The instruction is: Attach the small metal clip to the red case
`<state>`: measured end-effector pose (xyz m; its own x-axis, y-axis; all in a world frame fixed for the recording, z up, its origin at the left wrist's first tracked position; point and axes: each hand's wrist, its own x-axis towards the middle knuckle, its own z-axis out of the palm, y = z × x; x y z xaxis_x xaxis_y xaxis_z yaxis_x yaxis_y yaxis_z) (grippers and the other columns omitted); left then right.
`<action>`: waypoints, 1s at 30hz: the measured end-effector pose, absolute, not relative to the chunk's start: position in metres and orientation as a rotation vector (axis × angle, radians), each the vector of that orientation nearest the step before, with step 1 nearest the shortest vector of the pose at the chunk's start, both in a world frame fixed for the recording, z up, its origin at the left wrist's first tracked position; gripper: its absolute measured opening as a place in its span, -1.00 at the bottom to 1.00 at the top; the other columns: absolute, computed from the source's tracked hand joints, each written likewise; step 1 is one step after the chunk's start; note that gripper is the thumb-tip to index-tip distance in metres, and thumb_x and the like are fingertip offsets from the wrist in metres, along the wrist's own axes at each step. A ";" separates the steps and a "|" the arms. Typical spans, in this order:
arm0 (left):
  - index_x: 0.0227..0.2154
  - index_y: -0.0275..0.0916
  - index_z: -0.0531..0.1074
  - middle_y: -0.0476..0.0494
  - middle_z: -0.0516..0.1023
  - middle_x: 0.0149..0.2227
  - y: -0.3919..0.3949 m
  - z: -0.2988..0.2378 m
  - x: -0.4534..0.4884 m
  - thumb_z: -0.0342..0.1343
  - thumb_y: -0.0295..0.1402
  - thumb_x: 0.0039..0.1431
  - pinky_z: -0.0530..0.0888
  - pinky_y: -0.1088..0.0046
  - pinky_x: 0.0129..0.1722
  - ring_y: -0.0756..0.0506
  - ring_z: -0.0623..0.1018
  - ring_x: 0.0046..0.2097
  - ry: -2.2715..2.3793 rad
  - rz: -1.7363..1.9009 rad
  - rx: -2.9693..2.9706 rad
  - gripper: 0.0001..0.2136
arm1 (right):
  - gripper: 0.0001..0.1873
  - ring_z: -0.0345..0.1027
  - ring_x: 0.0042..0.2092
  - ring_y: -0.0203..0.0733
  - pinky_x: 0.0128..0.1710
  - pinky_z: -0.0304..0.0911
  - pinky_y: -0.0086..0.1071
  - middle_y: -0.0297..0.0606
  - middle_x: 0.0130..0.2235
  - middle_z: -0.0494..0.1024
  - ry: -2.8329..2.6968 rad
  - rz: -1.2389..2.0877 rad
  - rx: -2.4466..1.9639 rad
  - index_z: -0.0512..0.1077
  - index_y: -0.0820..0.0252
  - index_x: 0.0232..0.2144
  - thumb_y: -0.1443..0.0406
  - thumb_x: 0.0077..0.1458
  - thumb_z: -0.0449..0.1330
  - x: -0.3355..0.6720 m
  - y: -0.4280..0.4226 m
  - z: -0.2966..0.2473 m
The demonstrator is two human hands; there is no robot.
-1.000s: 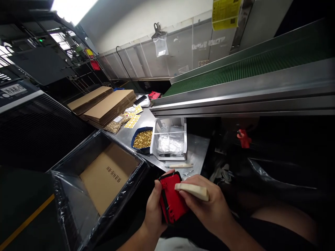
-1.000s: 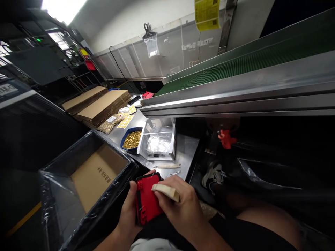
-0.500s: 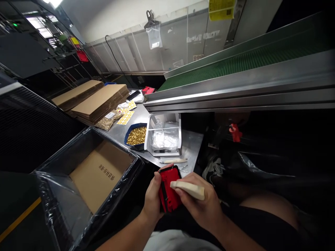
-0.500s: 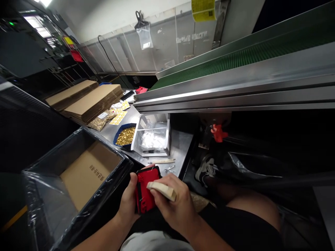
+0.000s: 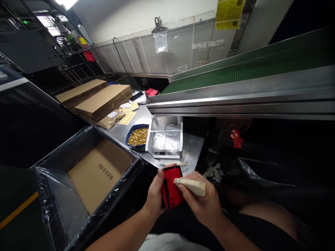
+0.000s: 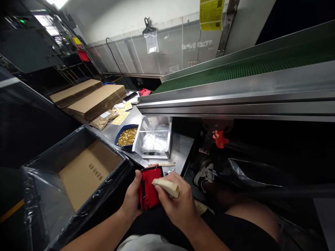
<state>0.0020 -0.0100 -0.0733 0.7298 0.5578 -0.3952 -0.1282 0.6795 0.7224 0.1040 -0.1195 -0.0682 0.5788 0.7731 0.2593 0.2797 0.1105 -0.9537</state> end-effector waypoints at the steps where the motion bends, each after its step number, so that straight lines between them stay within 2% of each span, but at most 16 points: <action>1: 0.09 -0.37 0.40 -0.28 0.57 -0.05 -0.010 -0.073 0.002 0.01 0.00 0.29 0.44 0.43 0.02 -0.19 0.53 0.03 0.655 0.422 0.721 -0.47 | -0.87 0.44 -0.23 -0.22 -0.20 0.36 -0.34 -0.28 -0.27 0.54 -0.950 0.473 -1.460 0.51 0.08 -0.23 0.34 0.14 0.22 0.103 -0.118 -0.067; 5: 0.16 -0.34 0.33 -0.32 0.56 -0.03 -0.008 -0.070 0.003 -0.03 0.02 0.29 0.50 0.31 0.01 -0.23 0.55 0.00 0.636 0.386 0.564 -0.43 | -0.89 0.47 -0.22 -0.19 -0.19 0.37 -0.34 -0.28 -0.27 0.57 -0.797 0.477 -1.502 0.53 0.11 -0.28 0.23 0.12 0.26 0.109 -0.114 -0.067; 9: 0.17 -0.31 0.31 -0.35 0.58 -0.08 0.001 -0.064 0.002 -0.10 0.10 0.28 0.55 0.19 -0.06 -0.24 0.61 -0.14 0.590 0.360 0.420 -0.38 | -0.61 0.49 -0.36 -0.11 -0.37 0.39 -0.33 -0.16 -0.39 0.60 -0.279 0.381 -1.695 0.50 0.24 -0.38 0.01 0.01 0.31 0.147 -0.114 -0.097; 11: 0.14 -0.32 0.33 -0.36 0.58 -0.10 0.004 -0.064 0.000 -0.10 0.13 0.26 0.57 0.15 -0.11 -0.25 0.62 -0.18 0.557 0.351 0.391 -0.36 | -0.53 0.49 -0.41 -0.11 -0.45 0.38 -0.33 -0.11 -0.36 0.61 -0.159 0.397 -1.765 0.47 0.27 -0.31 -0.06 0.06 0.21 0.177 -0.109 -0.124; 13: 0.12 -0.31 0.35 -0.38 0.58 -0.09 0.004 -0.065 -0.002 -0.10 0.14 0.25 0.58 0.13 -0.14 -0.28 0.62 -0.17 0.521 0.342 0.380 -0.37 | -0.52 0.49 -0.43 -0.13 -0.46 0.38 -0.32 -0.08 -0.25 0.61 -0.174 0.436 -1.860 0.41 0.26 -0.15 -0.04 0.15 0.09 0.208 -0.099 -0.152; 16: 0.12 -0.30 0.35 -0.39 0.57 -0.07 0.002 -0.067 -0.006 -0.09 0.14 0.25 0.56 0.10 -0.09 -0.30 0.60 -0.12 0.458 0.325 0.370 -0.37 | -0.54 0.50 -0.40 -0.07 -0.39 0.41 -0.25 0.00 -0.22 0.60 -0.230 0.459 -2.011 0.38 0.30 -0.10 0.07 0.07 0.18 0.245 -0.080 -0.182; 19: 0.15 -0.29 0.33 -0.38 0.56 -0.06 -0.001 -0.067 -0.010 -0.06 0.14 0.24 0.52 0.06 -0.03 -0.31 0.59 -0.07 0.390 0.313 0.386 -0.36 | -0.48 0.51 -0.14 0.10 -0.16 0.40 -0.15 0.10 -0.11 0.57 -0.341 0.459 -2.140 0.36 0.32 -0.04 0.12 0.00 0.24 0.264 -0.063 -0.192; 21: 0.17 -0.26 0.31 -0.38 0.55 -0.04 -0.002 -0.066 -0.013 -0.06 0.14 0.24 0.52 0.06 -0.02 -0.31 0.58 -0.05 0.356 0.305 0.411 -0.36 | -0.40 0.44 0.02 0.23 -0.02 0.33 -0.04 0.14 -0.04 0.54 -0.416 0.466 -2.223 0.34 0.31 0.03 0.07 0.00 0.24 0.269 -0.053 -0.192; 24: 0.20 -0.24 0.29 -0.40 0.52 0.01 -0.004 -0.064 -0.017 -0.09 0.17 0.23 0.53 0.10 -0.06 -0.33 0.56 -0.03 0.342 0.291 0.459 -0.33 | -0.24 0.38 0.06 0.40 0.03 0.24 0.15 0.21 -0.03 0.54 -0.465 0.496 -2.326 0.30 0.31 0.11 -0.04 -0.03 0.25 0.274 -0.042 -0.186; 27: 0.22 -0.21 0.27 -0.39 0.49 0.06 -0.004 -0.064 -0.021 -0.06 0.23 0.17 0.53 0.13 -0.08 -0.35 0.54 0.00 0.394 0.318 0.579 -0.27 | -0.16 0.37 0.09 0.38 0.05 0.23 0.12 0.24 0.00 0.51 -0.442 0.503 -2.349 0.23 0.34 0.18 -0.09 0.01 0.20 0.273 -0.042 -0.176; 30: 0.25 -0.20 0.23 -0.36 0.45 0.10 -0.001 -0.063 -0.025 0.15 0.28 -0.06 0.50 0.22 -0.03 -0.34 0.51 0.03 0.471 0.417 0.893 -0.10 | -0.34 0.46 -0.05 0.18 -0.05 0.32 -0.08 0.10 -0.13 0.57 -0.406 0.543 -2.251 0.38 0.33 0.04 -0.09 0.14 0.06 0.249 -0.058 -0.156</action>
